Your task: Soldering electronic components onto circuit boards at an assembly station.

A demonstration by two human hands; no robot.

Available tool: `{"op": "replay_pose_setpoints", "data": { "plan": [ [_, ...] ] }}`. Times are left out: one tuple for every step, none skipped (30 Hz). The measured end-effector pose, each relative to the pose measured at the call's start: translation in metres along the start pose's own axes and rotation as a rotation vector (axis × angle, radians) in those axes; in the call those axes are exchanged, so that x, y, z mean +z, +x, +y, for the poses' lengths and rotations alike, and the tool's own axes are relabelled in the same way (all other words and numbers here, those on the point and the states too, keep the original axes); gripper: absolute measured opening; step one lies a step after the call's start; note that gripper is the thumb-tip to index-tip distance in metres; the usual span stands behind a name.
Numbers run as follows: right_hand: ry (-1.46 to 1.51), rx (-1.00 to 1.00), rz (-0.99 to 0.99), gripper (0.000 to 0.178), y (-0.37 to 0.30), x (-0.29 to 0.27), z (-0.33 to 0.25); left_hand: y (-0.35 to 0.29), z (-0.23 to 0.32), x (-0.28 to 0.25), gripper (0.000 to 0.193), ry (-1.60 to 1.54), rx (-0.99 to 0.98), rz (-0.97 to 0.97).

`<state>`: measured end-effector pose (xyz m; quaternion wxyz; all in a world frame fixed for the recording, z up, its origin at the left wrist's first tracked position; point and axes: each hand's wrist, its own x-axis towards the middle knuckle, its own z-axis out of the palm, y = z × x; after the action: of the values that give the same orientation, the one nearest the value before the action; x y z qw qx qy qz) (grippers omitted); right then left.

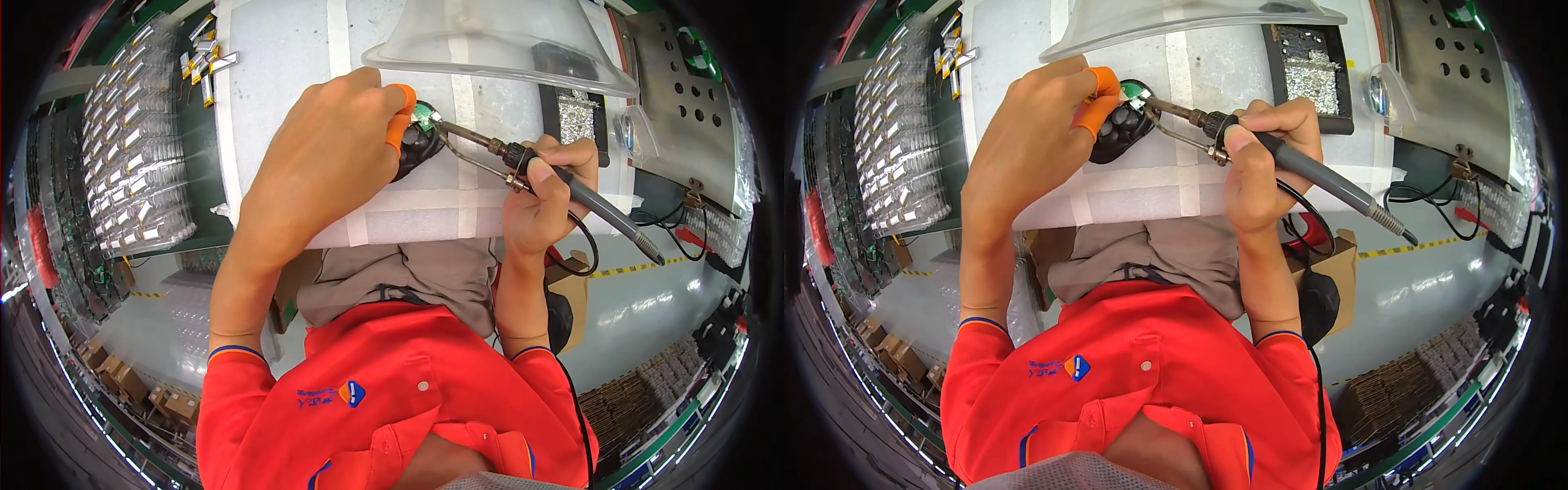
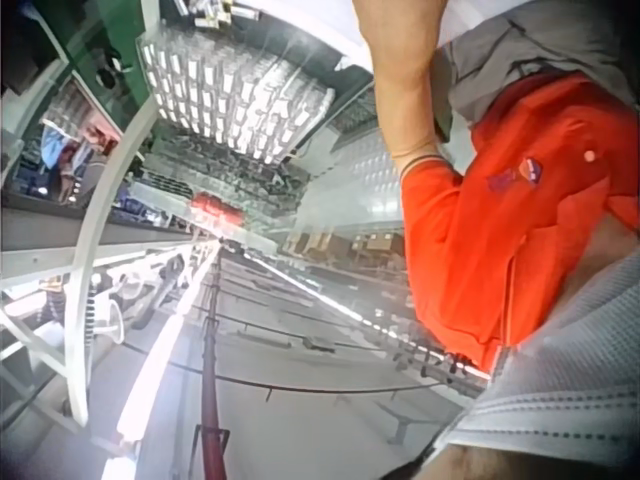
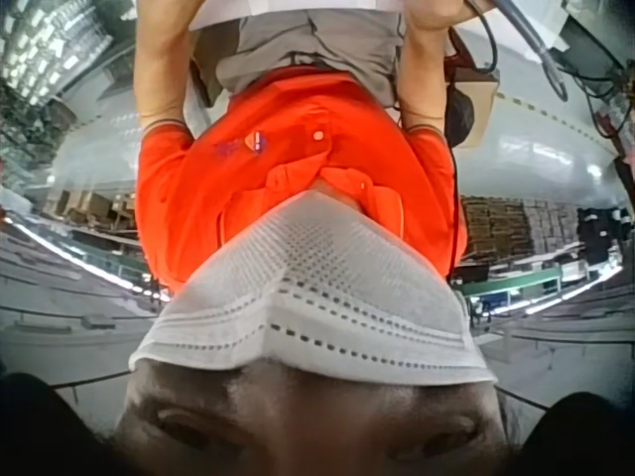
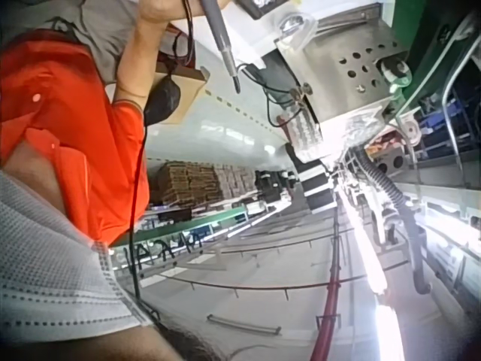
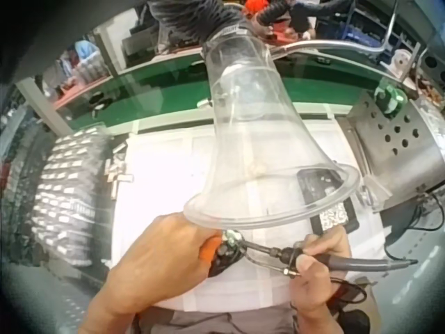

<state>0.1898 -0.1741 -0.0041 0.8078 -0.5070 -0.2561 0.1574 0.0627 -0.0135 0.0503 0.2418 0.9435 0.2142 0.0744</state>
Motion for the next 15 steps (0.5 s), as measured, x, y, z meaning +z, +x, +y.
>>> {"op": "replay_pose_setpoints", "data": {
  "plan": [
    [0.045,-0.005,-0.007,0.012,0.0003,0.0004,0.0006,0.0010,-0.0007,-0.0007,0.009,0.008,0.006,-0.012],
    [0.028,-0.002,-0.022,0.012,0.0002,0.0007,0.0006,0.0018,-0.0010,-0.0010,0.009,0.021,0.014,-0.018],
    [0.011,0.001,-0.038,0.011,0.0003,0.0010,0.0003,0.0023,-0.0009,-0.0007,0.009,0.002,0.008,-0.021],
    [-0.005,-0.002,-0.056,0.011,0.0009,0.0012,0.0001,0.0030,-0.0008,-0.0003,0.009,-0.012,0.005,-0.015],
    [-0.008,0.003,-0.063,0.011,0.0014,0.0012,-0.0002,0.0035,-0.0006,0.0002,0.009,-0.026,0.001,-0.011],
    [-0.009,0.004,-0.073,0.011,0.0021,0.0014,-0.0004,0.0041,-0.0007,0.0004,0.009,-0.034,0.002,-0.017],
    [-0.012,0.006,-0.080,0.011,0.0022,0.0017,-0.0005,0.0046,-0.0009,0.0004,0.008,-0.042,0.002,-0.023],
    [-0.013,0.006,-0.086,0.011,0.0022,0.0019,-0.0006,0.0049,-0.0010,0.0004,0.008,-0.042,-0.006,-0.031],
    [-0.015,0.005,-0.089,0.011,0.0023,0.0021,-0.0004,0.0053,-0.0010,0.0003,0.008,-0.052,-0.002,-0.032],
    [-0.020,0.005,-0.091,0.012,0.0024,0.0021,-0.0001,0.0056,-0.0010,0.0002,0.008,-0.054,-0.005,-0.036],
    [-0.022,0.005,-0.098,0.012,0.0023,0.0019,0.0001,0.0058,-0.0008,0.0002,0.008,-0.049,-0.012,-0.040],
    [-0.027,0.006,-0.102,0.012,0.0024,0.0017,0.0003,0.0059,-0.0005,0.0001,0.010,-0.048,-0.011,-0.039],
    [-0.031,0.006,-0.106,0.012,0.0026,0.0014,0.0006,0.0061,-0.0002,0.0001,0.012,-0.039,-0.012,-0.036],
    [-0.033,0.008,-0.115,0.012,0.0029,0.0011,0.0011,0.0062,0.0002,0.0001,0.014,-0.031,-0.013,-0.034],
    [-0.036,0.011,-0.123,0.012,0.0033,0.0009,0.0017,0.0065,0.0003,0.0002,0.015,-0.032,-0.013,-0.032]
  ]
}}
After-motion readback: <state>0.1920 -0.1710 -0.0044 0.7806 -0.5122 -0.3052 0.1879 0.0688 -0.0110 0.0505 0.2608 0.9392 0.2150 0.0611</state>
